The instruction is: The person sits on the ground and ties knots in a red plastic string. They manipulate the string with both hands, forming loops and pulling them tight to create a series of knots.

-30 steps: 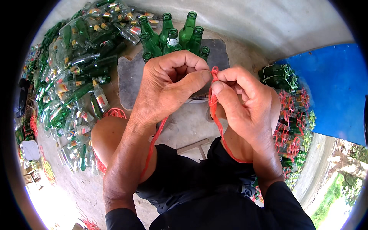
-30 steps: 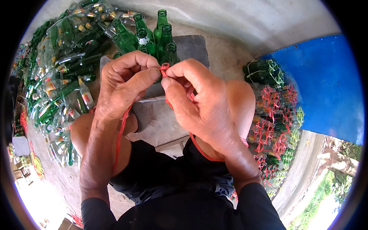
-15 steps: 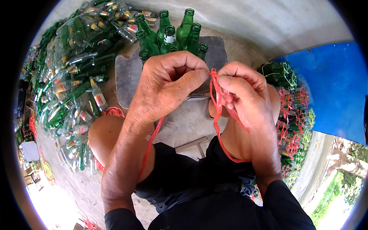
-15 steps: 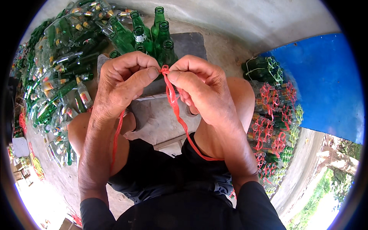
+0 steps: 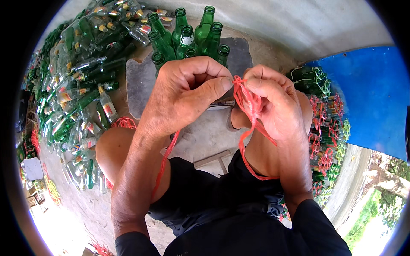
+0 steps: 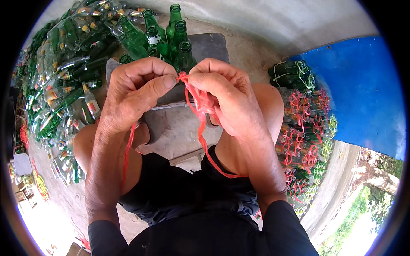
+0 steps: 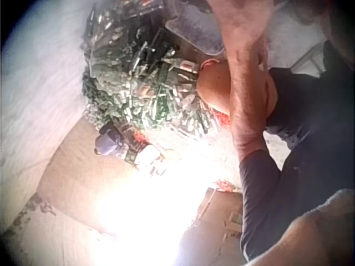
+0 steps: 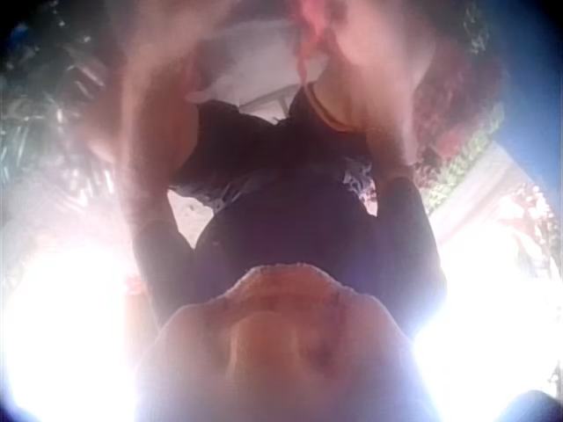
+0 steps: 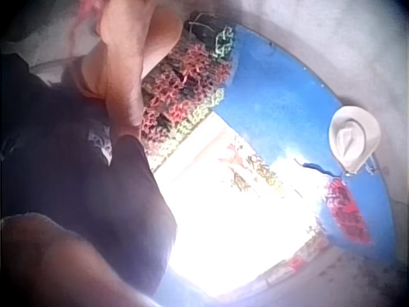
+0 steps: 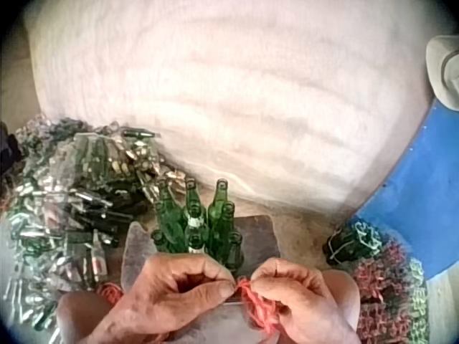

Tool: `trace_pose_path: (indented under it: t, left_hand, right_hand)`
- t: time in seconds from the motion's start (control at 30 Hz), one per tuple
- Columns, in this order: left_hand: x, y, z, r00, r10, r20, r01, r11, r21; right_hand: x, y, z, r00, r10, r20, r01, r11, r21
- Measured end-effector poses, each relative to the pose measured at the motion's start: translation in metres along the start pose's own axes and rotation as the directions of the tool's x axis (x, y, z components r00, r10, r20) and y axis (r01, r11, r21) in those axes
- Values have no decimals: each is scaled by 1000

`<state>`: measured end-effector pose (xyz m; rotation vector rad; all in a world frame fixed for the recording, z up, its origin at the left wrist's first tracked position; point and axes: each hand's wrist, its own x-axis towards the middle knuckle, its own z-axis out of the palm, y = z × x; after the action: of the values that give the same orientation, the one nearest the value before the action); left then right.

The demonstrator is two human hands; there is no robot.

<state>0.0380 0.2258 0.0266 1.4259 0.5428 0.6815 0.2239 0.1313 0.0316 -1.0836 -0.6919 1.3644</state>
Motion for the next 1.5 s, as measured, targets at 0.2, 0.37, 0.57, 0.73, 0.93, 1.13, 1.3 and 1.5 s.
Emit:
trace_pose_path:
  t: [0.2, 0.37, 0.57, 0.73, 0.93, 1.13, 1.3, 1.5]
  left_hand:
    - [-7, 5, -4, 990, -102, 97, 102, 995, -3]
    - [-28, 0, -6, 984, -89, 152, 72, 991, 112]
    - [-87, 30, 1, 963, -238, 123, 228, 969, 91]
    - [-153, 50, -3, 952, -307, 5, 307, 952, 11]
    - [-238, 38, -20, 904, -329, -274, 366, 926, 95]
    - [-271, 43, -11, 847, -367, -384, 431, 898, 94]
    - [-264, 32, 8, 839, -292, -460, 269, 956, -116]
    - [-243, 34, 30, 899, -228, -375, 191, 973, -133]
  right_hand:
    - [-1, -7, -8, 996, -83, 35, 78, 991, 106]
    - [-16, -18, -24, 976, -214, 44, 216, 975, -45]
    - [-48, -37, -64, 946, -313, -84, 297, 940, -168]
    - [-68, -58, -120, 946, -323, -21, 323, 946, 35]
    - [-96, -114, -188, 812, -465, -353, 470, 879, -78]
    - [-114, -152, -260, 875, -435, -213, 448, 894, 17]
    - [-115, -134, -206, 918, -362, -160, 344, 930, -128]
    - [-138, -93, -101, 919, -371, -131, 195, 718, -668]
